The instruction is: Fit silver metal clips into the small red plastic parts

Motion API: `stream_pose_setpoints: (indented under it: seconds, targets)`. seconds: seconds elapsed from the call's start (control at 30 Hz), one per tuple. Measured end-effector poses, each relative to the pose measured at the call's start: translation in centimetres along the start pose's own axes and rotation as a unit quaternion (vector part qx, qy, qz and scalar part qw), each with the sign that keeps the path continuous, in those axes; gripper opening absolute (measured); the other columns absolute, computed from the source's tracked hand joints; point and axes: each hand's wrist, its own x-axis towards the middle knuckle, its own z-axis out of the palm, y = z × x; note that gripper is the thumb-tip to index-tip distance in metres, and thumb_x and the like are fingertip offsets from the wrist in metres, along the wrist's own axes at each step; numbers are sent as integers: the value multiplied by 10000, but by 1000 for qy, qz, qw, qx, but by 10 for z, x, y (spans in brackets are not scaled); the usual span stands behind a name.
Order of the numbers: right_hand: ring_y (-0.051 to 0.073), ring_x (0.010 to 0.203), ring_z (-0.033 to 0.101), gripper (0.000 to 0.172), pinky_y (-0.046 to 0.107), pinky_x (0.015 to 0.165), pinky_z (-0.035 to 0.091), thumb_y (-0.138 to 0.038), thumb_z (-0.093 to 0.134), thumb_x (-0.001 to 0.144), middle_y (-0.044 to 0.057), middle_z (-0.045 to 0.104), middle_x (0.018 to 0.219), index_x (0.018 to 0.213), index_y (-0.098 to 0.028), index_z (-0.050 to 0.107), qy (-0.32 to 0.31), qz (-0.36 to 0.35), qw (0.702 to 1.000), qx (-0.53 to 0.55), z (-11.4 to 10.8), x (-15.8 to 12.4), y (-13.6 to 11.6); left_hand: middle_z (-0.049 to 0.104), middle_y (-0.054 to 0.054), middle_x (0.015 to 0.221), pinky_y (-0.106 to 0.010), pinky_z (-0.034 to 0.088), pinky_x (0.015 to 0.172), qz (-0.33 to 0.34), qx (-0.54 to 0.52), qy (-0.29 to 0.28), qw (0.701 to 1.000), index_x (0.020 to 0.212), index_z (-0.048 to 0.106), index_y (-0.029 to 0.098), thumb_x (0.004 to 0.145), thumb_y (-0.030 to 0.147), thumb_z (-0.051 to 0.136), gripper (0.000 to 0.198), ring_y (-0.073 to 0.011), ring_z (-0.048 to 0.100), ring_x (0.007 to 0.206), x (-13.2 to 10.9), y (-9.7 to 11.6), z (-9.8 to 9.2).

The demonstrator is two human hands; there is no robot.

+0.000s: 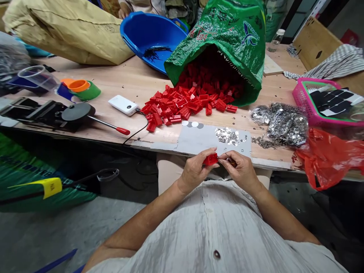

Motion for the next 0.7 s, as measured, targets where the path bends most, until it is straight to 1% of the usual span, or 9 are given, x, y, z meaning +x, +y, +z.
stream_pose_setpoints:
  seconds: [0.17,0.33,0.43,0.6,0.7]
  targets:
    - [160,710,604,82,279,664,471,-215,561,910,32,677,840,929,-223,640,-7,-35,999,-15,1,2,1,699,-54,1210,-383,471,1046,-14,-16,-4,1000,1078,674,266,741,164,758,362,-242,650,1136,-3,0,4]
    - [161,705,594,91,279,660,465,-206,541,919,26,645,799,910,-221,630,-35,-51,998,-20,-2,5,1,688,-55,1231,-383,458,1060,-17,-23,1,1000,1058,668,263,739,151,755,349,-232,640,1157,-5,0,7]
    - [155,690,574,101,275,645,445,-191,527,927,21,618,772,902,-220,620,-57,-58,996,-29,-6,7,-1,688,-50,1236,-382,462,1054,-1,-14,3,1000,1057,663,270,752,167,750,333,-231,636,1166,-6,-2,8]
    - [157,726,576,113,272,661,435,-164,511,932,26,620,797,901,-207,612,-96,-76,992,-42,-15,10,-3,676,-49,1264,-388,457,1053,54,38,-14,998,1122,621,279,802,188,712,345,-218,627,1179,-7,-6,9]
    - [162,732,573,118,279,666,438,-174,510,934,31,627,803,911,-206,621,-109,-82,989,-50,-17,11,-2,684,-49,1248,-417,418,1096,38,20,-5,999,1090,635,275,789,194,727,325,-230,604,1212,-6,-4,10]
